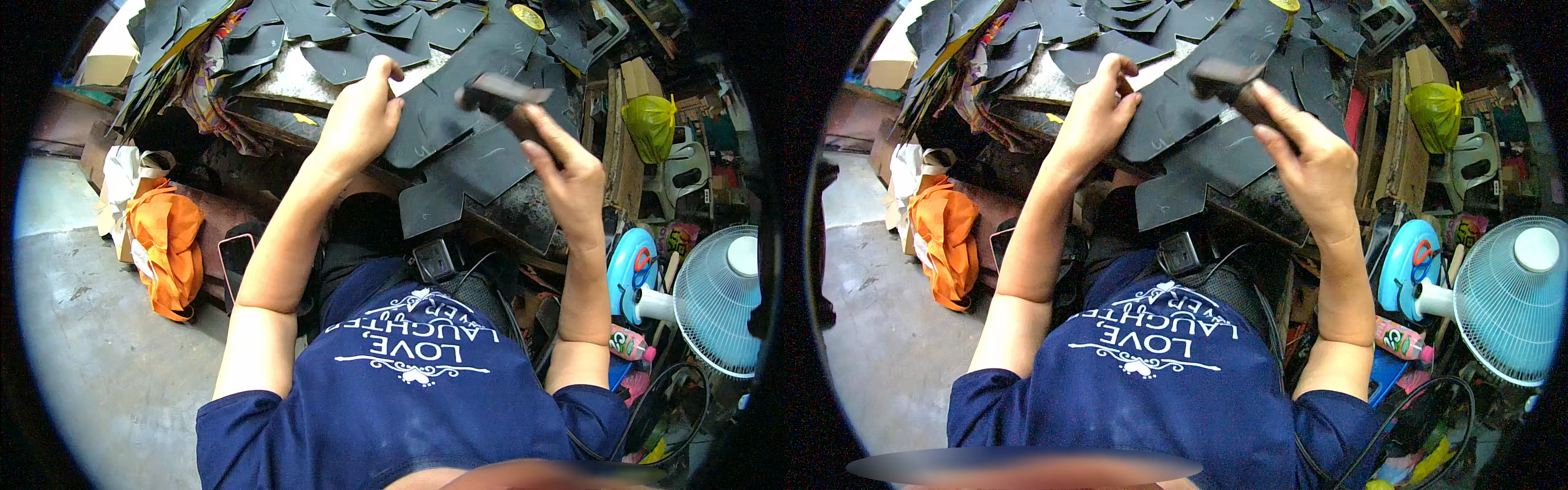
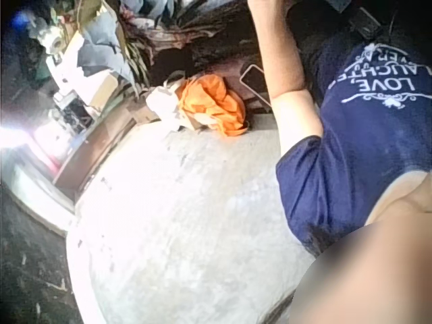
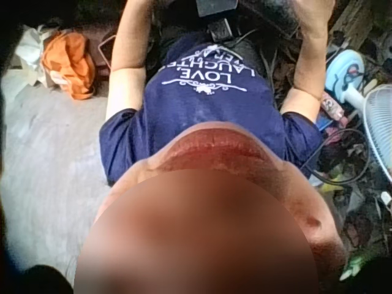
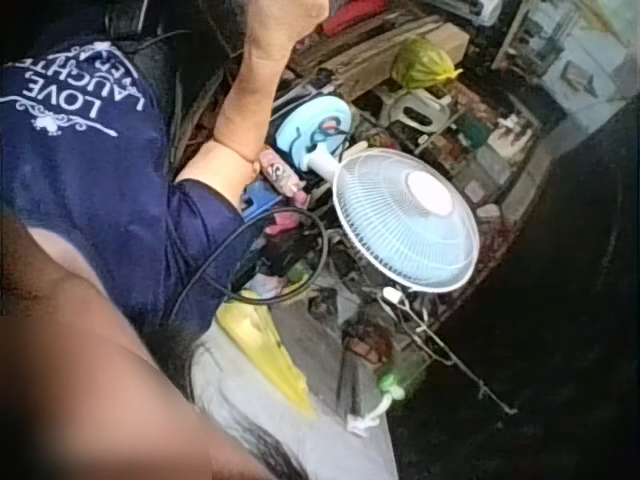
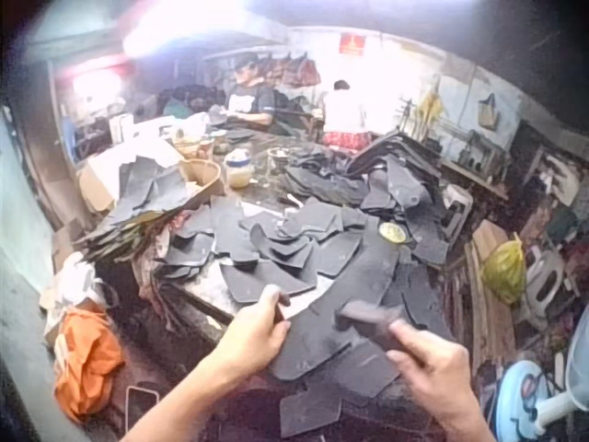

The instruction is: The person repeatedly picks up dark gray cut pieces from a cluttered table, separates them, and places them back down. The hands move pieces around, occasionally lifting and repositioning them, but no final stacking or destination is shown.

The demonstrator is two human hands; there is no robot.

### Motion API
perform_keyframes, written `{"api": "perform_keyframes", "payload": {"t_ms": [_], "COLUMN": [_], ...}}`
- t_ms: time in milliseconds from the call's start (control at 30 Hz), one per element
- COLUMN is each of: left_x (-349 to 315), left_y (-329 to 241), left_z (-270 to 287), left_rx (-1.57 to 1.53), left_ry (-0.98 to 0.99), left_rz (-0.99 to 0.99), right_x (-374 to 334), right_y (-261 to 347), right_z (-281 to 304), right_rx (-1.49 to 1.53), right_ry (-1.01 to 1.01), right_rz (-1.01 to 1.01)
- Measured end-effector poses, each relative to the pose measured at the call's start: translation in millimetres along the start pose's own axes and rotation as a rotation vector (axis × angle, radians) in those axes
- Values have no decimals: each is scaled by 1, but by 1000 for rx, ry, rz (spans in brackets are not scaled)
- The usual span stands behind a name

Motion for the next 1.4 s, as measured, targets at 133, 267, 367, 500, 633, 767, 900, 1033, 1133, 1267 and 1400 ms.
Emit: {"api": "perform_keyframes", "payload": {"t_ms": [133, 267, 367, 500, 633, 767, 900, 1033, 1133, 1267, 1400], "left_x": [-17, -16, -22, -40, -49, -51, -58, -59, -59, -60, -67], "left_y": [-4, -6, -4, 0, -3, -5, -6, -10, -15, -22, -34], "left_z": [9, 17, 36, 60, 71, 76, 86, 94, 95, 102, 117], "left_rx": [-77, -132, -181, -321, -308, -271, -358, -324, -80, -95, -88], "left_ry": [57, 95, 156, 185, 113, 122, 125, 94, 22, 113, 102], "left_rz": [93, 109, 186, 278, 252, 230, 292, 274, 119, 124, -21], "right_x": [5, 26, 36, 36, 25, 23, 21, 14, 11, -1, -30], "right_y": [-1, -13, -21, -18, -9, -15, -14, -12, -20, -26, -24], "right_z": [-27, -48, -29, -15, -35, -14, -2, -34, -40, -24, -8], "right_rx": [65, -243, -352, 58, -205, -333, 87, -252, -169, -80, -211], "right_ry": [-92, 65, 20, -278, 46, 23, -273, 91, 23, -52, -146], "right_rz": [-26, 42, 18, 46, -156, -112, -36, -190, -163, -66, -42]}}
Point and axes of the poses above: each hand's wrist, its own x-axis towards the middle knuckle, its own z-axis out of the back of the hand, y = z × x, the point moved 1 cm from there along x, towards the middle knuckle, and after that the axes turned 7 degrees about z, right-handed, at the moved point
